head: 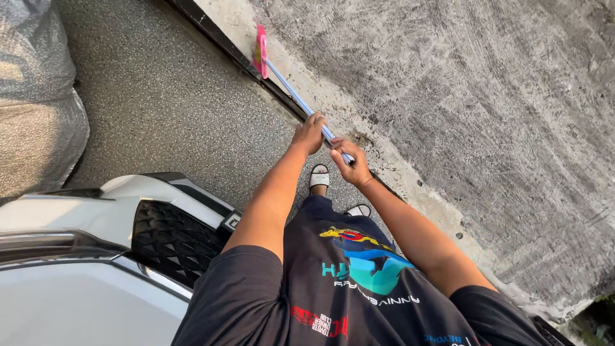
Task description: Sweeping the floor with a broom and dustpan around parked vehicles and a gate.
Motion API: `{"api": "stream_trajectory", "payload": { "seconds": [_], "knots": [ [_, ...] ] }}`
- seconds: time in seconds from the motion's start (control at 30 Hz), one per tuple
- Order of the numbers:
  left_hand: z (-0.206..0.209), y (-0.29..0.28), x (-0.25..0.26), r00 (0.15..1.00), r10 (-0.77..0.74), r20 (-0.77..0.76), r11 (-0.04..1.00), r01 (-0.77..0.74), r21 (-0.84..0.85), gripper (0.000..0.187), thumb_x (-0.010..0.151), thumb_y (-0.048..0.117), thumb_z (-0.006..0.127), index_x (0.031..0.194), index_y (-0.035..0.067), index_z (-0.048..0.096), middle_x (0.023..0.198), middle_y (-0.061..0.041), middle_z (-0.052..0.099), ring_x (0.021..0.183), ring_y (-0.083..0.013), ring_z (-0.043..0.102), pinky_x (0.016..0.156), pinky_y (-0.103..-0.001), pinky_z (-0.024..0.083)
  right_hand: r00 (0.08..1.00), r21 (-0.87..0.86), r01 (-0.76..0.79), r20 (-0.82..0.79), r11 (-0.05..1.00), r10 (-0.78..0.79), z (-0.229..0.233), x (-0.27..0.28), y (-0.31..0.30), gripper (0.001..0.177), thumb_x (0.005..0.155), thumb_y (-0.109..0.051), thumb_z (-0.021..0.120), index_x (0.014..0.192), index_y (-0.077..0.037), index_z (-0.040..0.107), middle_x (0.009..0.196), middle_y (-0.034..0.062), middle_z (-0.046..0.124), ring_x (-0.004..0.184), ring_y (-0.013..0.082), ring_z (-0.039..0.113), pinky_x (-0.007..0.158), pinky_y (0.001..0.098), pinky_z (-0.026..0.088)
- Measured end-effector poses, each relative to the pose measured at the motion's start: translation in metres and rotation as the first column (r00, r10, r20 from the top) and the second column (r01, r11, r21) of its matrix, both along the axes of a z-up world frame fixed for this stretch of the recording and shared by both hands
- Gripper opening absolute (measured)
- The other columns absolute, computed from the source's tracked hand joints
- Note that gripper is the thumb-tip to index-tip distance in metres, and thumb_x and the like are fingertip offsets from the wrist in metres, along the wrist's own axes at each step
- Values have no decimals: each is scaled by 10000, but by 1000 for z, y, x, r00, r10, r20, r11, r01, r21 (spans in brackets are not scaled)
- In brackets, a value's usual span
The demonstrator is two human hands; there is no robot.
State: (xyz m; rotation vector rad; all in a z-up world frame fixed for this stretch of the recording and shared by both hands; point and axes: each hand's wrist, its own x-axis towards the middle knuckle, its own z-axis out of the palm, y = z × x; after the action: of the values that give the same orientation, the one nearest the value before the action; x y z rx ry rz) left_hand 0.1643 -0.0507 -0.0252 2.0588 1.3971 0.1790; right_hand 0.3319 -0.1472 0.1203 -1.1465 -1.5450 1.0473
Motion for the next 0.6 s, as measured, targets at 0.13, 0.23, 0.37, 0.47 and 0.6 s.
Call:
{"api": "stream_trajectory", "payload": {
  "seconds": [0.13,0.23,0.37,0.47,0.6],
  "knots": [
    [44,-26,20,980,-55,189,999,54,10,378,813,177,750,1155,175,591,1322,-104,541,1291,-352,490,1031,-528,419,999,-43,22,47,999,-20,34,24,-21,218,977,-65,659,779,-10,584,855,103,641,999,282,655,997,431,491],
    [60,-44,40,965,-111,237,993,96,73,354,761,180,773,1079,175,618,1196,-99,602,1189,-359,528,1019,-504,422,997,-26,-5,82,1000,7,90,42,-30,206,956,-53,663,770,-19,582,836,97,639,955,268,674,1018,439,497],
    [86,-65,57,958,-127,257,992,124,27,185,858,238,750,1015,196,663,1028,-62,677,1076,-320,608,975,-485,435,951,-42,-180,247,983,185,164,45,-46,240,902,-38,687,707,-18,549,798,97,639,926,274,688,1055,486,449],
    [117,-62,63,905,-194,378,978,149,145,189,940,235,700,1128,227,685,931,-30,719,971,-269,682,988,-486,441,940,-79,-222,247,972,235,185,43,-57,226,890,-70,695,708,-26,569,755,80,620,897,274,662,922,425,505],
    [149,-40,48,876,-314,366,948,267,173,415,832,170,704,1240,249,693,867,-23,744,888,-263,701,947,-472,473,982,10,130,-137,992,-127,175,19,-76,244,940,-77,620,716,-46,528,763,59,588,869,230,612,1115,494,512]
  ]
}}
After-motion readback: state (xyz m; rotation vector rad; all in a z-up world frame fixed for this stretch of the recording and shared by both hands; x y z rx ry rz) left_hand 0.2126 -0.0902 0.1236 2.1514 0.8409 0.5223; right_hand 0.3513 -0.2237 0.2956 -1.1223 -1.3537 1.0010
